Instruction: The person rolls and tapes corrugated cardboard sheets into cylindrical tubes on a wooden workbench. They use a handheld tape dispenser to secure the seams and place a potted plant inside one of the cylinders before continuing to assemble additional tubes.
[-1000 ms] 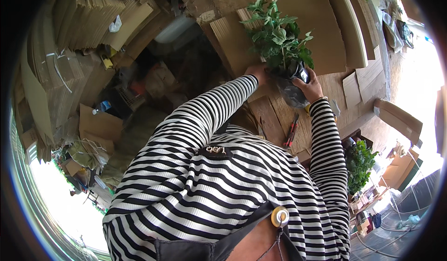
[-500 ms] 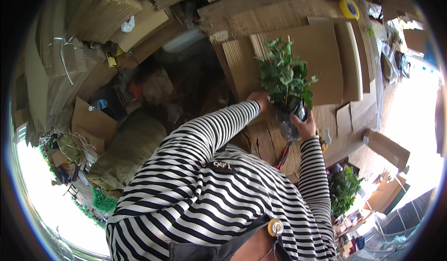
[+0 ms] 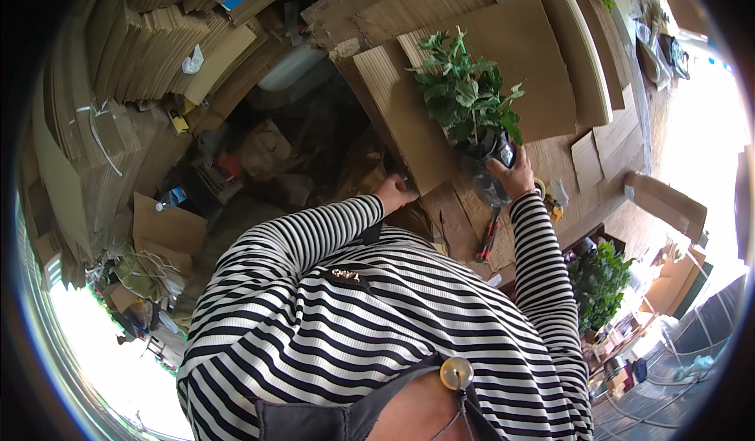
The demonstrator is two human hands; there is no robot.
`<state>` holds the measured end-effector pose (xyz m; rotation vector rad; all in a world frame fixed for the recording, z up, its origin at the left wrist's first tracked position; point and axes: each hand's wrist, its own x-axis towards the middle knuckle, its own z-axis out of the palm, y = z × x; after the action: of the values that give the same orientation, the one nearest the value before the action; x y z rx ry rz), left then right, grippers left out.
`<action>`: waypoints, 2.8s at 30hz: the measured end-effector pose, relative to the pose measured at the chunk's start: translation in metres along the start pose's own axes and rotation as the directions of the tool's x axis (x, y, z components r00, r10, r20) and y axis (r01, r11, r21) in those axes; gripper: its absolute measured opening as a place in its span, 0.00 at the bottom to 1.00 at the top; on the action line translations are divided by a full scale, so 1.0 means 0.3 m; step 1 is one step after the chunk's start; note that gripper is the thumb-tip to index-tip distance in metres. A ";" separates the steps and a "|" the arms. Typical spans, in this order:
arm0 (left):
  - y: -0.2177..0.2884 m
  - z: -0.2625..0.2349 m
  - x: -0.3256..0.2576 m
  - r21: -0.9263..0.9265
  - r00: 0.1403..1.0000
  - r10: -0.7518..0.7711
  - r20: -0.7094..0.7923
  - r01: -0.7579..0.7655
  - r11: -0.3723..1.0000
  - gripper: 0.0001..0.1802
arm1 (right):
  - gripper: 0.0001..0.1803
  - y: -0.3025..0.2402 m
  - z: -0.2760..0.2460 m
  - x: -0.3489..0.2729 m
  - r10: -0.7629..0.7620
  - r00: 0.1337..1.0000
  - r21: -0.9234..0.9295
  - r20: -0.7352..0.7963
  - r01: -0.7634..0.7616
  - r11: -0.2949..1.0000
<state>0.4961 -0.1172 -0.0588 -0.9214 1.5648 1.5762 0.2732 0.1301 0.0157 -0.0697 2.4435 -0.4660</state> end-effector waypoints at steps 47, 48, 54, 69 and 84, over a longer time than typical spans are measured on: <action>0.472 0.180 -0.064 0.122 0.996 0.074 -0.044 -0.068 0.990 0.17 | 0.64 -0.026 0.005 -0.124 -0.071 0.989 0.083 0.126 0.061 0.995; 0.471 0.175 -0.060 0.124 0.997 0.064 -0.044 -0.058 0.991 0.17 | 0.65 -0.040 -0.007 -0.137 -0.058 0.989 0.083 0.133 0.047 0.995; 0.530 0.181 -0.082 0.224 0.993 0.117 -0.011 -0.112 0.968 0.20 | 0.58 -0.052 -0.025 -0.122 -0.015 0.988 0.107 0.152 -0.001 0.994; 0.772 0.127 -0.015 0.773 0.503 0.672 0.543 -0.611 -0.168 0.21 | 0.60 0.005 -0.045 -0.052 -0.058 0.990 0.257 0.126 0.024 0.966; 0.878 0.141 0.110 0.727 0.608 0.421 0.673 -0.648 -0.228 0.15 | 0.54 0.022 -0.094 -0.018 -0.073 0.990 0.254 0.117 0.042 0.966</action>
<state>0.2496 -0.0758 0.0405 0.9072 2.4503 0.4587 0.2608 0.1460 0.0370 -0.0607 2.2459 -0.7707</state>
